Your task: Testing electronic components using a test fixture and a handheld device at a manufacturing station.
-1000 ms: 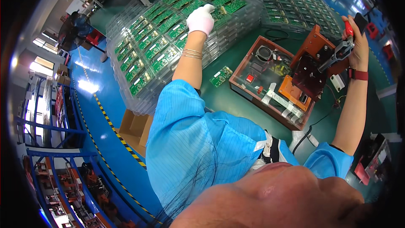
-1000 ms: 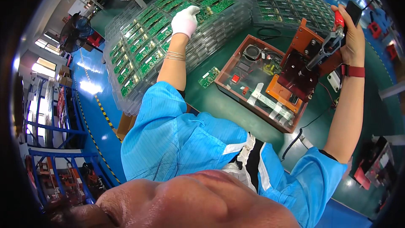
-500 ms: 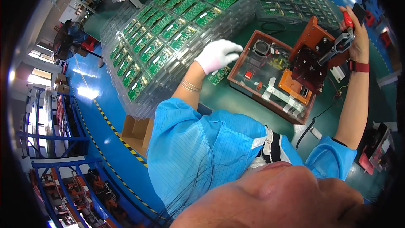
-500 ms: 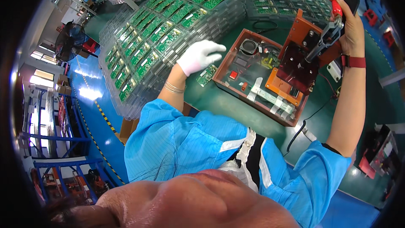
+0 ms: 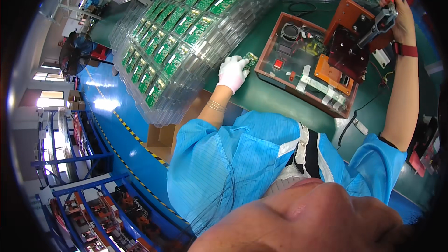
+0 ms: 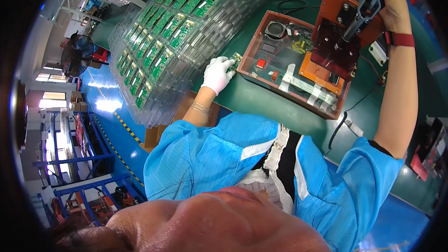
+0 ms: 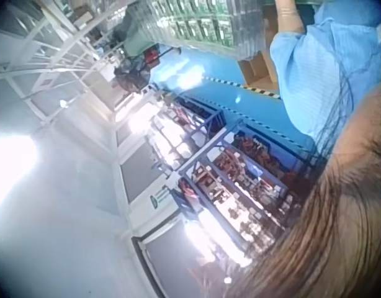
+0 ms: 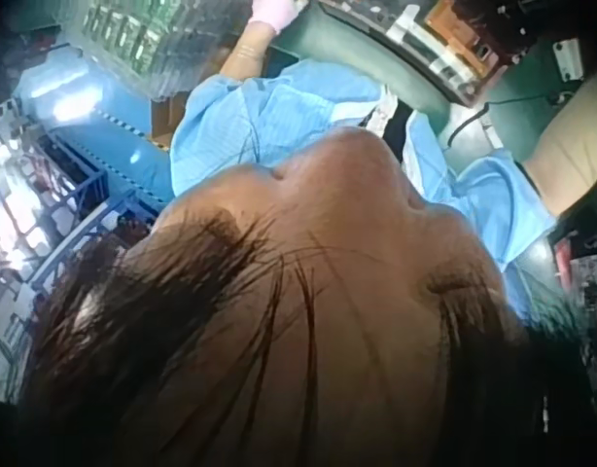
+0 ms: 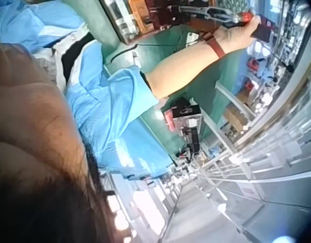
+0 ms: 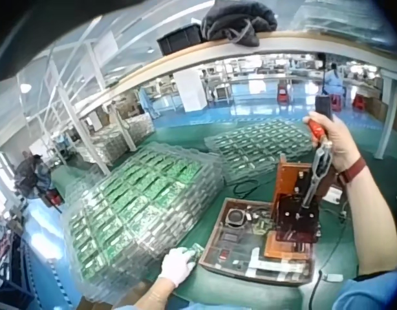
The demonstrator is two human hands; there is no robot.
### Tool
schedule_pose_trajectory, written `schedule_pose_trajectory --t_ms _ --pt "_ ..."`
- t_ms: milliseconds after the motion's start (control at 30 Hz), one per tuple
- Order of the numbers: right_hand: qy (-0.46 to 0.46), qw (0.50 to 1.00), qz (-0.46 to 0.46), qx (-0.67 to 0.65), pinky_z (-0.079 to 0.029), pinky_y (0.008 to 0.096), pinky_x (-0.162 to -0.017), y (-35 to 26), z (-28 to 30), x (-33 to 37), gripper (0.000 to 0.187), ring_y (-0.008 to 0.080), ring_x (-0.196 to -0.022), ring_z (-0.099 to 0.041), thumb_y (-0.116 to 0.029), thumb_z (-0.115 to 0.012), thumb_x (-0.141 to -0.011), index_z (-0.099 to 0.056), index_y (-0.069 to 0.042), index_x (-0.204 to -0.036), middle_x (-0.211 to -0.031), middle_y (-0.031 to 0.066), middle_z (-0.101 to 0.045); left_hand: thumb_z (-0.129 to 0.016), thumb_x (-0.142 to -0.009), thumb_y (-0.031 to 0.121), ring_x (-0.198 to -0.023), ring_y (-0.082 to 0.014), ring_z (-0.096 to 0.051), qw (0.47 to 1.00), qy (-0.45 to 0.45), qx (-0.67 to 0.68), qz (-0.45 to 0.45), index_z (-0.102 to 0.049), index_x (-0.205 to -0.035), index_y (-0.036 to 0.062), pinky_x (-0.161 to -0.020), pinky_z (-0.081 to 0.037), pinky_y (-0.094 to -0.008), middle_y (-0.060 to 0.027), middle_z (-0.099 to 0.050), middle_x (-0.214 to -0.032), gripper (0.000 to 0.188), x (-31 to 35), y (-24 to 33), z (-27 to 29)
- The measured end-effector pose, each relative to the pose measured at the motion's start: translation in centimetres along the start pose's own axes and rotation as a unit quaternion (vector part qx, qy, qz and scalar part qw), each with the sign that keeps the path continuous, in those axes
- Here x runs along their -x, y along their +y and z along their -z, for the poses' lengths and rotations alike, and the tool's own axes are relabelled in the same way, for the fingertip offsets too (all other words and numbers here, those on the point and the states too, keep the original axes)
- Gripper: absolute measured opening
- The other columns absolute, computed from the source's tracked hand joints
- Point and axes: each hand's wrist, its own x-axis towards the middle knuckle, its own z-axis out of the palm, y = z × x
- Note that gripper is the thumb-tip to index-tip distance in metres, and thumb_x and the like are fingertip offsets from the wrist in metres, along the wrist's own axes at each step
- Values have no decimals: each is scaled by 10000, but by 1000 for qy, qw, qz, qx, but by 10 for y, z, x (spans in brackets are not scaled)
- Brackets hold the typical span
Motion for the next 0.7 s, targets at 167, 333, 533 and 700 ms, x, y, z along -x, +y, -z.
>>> schedule_pose_trajectory --t_ms 167,333,533,700 --pt "7 999 -16 -51 -493 196 -597 6 2 -4 233 107 -685 -631 -185 -704 -917 -687 18 -1029 -927 76 -738 -777 -759 243 -1068 -382 -599 988 -71 98 96 -575 -1325 114 -958 -497 -442 -161 -571 -1245 615 -14 1 22" --pt "37 998 3 -44 -498 192 -598 21 24 -28 225 92 -659 -621 -186 -694 -928 -702 24 -1009 -901 62 -739 -795 -718 159 -1027 -369 -616 988 59 108 88 -581 -1318 118 -926 -515 -431 -171 -585 -1167 638 -6 3 2" --pt "23 998 40 -49 -480 186 -580 -9 12 8 230 90 -655 -617 -201 -700 -923 -720 18 -991 -896 61 -744 -774 -714 77 -986 -336 -608 972 94 206 60 -610 -1275 141 -931 -508 -415 -132 -612 -1090 589 -6 7 -7" --pt "-18 996 65 -64 -466 181 -566 -25 -22 32 234 87 -652 -613 -212 -704 -920 -735 13 -978 -893 60 -747 -704 -762 -11 -992 -277 -648 960 63 268 53 -621 -1267 52 -927 -523 -367 -112 -660 -1091 515 2 -1 9"
